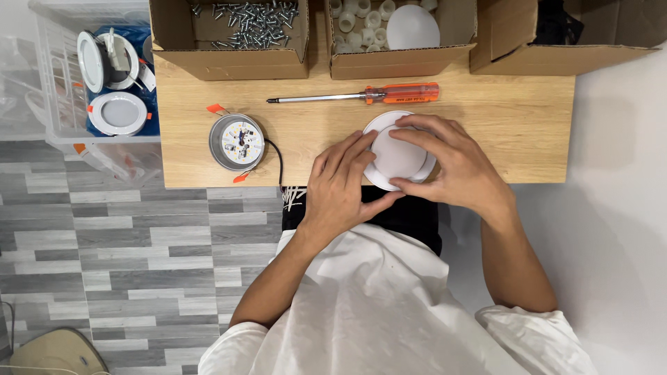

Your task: The person assembles multiple recessed LED light fixtures by hand. They place a diffuser into a trim ring, insert the LED module, and secure the components together, repeating the process for several units and placing the finished fixtures into a plastic bin.

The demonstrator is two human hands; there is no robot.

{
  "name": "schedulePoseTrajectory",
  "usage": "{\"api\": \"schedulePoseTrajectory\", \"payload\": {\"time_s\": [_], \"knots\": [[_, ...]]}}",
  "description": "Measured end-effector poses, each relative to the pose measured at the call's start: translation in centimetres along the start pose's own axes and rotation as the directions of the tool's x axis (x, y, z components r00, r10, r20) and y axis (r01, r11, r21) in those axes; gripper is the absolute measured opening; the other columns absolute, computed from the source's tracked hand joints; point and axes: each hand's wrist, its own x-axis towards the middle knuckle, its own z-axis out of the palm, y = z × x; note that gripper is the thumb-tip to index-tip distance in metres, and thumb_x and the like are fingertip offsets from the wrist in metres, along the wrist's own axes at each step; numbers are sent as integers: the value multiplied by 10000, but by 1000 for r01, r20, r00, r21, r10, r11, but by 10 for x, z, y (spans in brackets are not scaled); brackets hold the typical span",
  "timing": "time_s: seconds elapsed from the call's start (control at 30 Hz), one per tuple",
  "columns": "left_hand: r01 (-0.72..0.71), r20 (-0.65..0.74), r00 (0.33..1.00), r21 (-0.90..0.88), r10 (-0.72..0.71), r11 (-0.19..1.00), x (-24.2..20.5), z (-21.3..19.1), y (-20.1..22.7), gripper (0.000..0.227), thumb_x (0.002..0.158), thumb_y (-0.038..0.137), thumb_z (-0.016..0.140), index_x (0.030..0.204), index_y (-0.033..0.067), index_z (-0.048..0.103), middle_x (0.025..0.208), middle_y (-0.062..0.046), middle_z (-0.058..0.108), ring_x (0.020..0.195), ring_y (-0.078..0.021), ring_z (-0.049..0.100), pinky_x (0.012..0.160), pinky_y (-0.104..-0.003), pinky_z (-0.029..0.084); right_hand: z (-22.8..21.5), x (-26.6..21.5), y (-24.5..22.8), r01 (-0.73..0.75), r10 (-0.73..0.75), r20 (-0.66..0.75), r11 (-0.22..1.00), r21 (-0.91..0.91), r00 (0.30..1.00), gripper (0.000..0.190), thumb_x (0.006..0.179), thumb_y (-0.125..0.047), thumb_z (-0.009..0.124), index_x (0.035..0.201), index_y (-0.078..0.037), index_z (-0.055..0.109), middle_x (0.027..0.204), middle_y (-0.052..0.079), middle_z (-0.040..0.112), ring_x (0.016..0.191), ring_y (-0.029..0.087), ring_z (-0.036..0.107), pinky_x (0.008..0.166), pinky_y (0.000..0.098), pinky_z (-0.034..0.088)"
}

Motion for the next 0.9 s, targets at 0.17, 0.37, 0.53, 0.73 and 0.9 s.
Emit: {"api": "schedulePoseTrajectory", "payload": {"time_s": [0.17, 0.37, 0.53, 0.73, 0.9], "knots": [[-5, 7, 1000, 6, 5, 1000, 0, -1, 0, 599, 930, 598, 808, 1224, 110, 626, 1483, -100, 696, 1369, -292, 678, 1113, -469, 500, -2, 1, 1, 2, -3, 20, 1000, 21, 1000, 734, 726, -242, 997, 1398, -120, 727, 1424, 120, 705, 1313, 353, 697, 1140, 503, 493], [-28, 8, 1000, 32, 28, 999, 0, -1, -1, 575, 926, 592, 814, 1215, 126, 642, 1481, -92, 694, 1371, -290, 675, 1114, -472, 499, 1, -9, 1, 26, -26, -13, 1000, 17, 1000, 684, 764, -281, 988, 1388, -146, 744, 1497, 126, 668, 1389, 354, 649, 1178, 499, 483], [-28, 1, 1000, 34, 28, 999, 1, 0, 1, 529, 931, 576, 809, 1188, 136, 665, 1469, -90, 694, 1369, -295, 673, 1103, -481, 504, 11, -17, 4, 78, -79, -59, 997, -17, 995, 458, 804, -221, 962, 1219, -115, 801, 1497, 169, 667, 1421, 382, 632, 1194, 524, 480], [-42, -11, 999, 54, 42, 998, 2, 0, 1, 487, 921, 571, 817, 1135, 151, 695, 1459, -79, 696, 1353, -282, 684, 1091, -467, 511, 19, -22, 10, 128, -132, -119, 991, -46, 984, 371, 842, -217, 947, 1165, -93, 814, 1495, 192, 668, 1412, 403, 636, 1170, 541, 499], [-42, -24, 999, 48, 43, 998, 2, 1, 2, 491, 917, 567, 819, 1141, 147, 699, 1442, -83, 704, 1338, -283, 694, 1093, -463, 514, 18, -20, 7, 127, -138, -139, 988, -86, 981, 421, 839, -227, 947, 1213, -93, 806, 1528, 201, 643, 1396, 404, 637, 1152, 542, 510]]}}
